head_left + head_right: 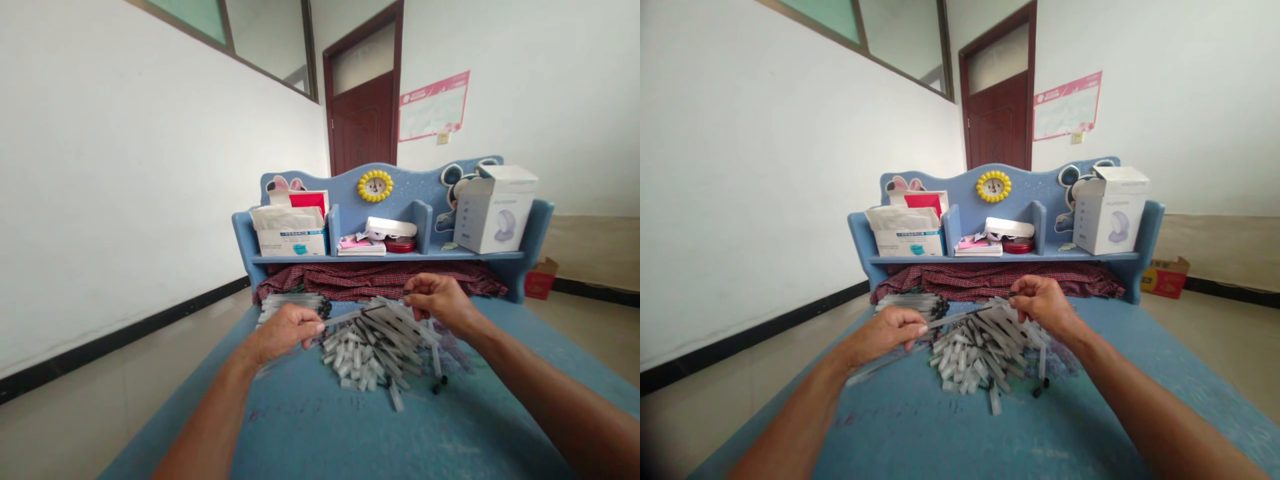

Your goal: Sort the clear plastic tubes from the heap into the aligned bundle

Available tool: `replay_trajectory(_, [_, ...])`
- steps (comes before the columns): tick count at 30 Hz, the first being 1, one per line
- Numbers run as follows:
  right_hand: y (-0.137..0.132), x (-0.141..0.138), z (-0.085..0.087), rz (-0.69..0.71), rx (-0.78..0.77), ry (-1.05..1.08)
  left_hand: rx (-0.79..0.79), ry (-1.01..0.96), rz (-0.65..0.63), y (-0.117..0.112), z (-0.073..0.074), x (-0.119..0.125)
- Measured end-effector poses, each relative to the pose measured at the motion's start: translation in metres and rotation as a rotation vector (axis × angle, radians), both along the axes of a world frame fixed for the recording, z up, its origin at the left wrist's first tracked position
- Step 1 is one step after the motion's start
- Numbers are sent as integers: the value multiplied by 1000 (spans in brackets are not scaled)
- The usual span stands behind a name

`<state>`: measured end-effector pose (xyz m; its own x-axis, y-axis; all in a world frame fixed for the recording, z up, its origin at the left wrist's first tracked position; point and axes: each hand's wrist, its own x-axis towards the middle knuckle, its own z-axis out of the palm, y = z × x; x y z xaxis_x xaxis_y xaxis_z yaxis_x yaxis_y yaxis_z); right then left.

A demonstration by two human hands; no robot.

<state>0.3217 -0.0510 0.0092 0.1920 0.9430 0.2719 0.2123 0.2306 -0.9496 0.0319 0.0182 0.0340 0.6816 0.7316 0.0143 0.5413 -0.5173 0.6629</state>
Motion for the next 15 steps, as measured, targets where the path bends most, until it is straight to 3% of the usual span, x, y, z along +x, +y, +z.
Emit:
replay_trajectory(4, [4, 11, -1, -113, 50, -34, 29, 38, 150, 13, -1, -18])
replay_trajectory(9, [-3, -1, -6, -163, 141, -407, 64, 93, 217, 20, -11, -15])
replay_trajectory(12, [-10, -10, -3, -101, 168, -608, 36, 94, 180, 17, -13, -9])
replay_trajectory(15, [-14, -13, 1, 18, 132, -671, 19, 105, 177, 14, -14, -5])
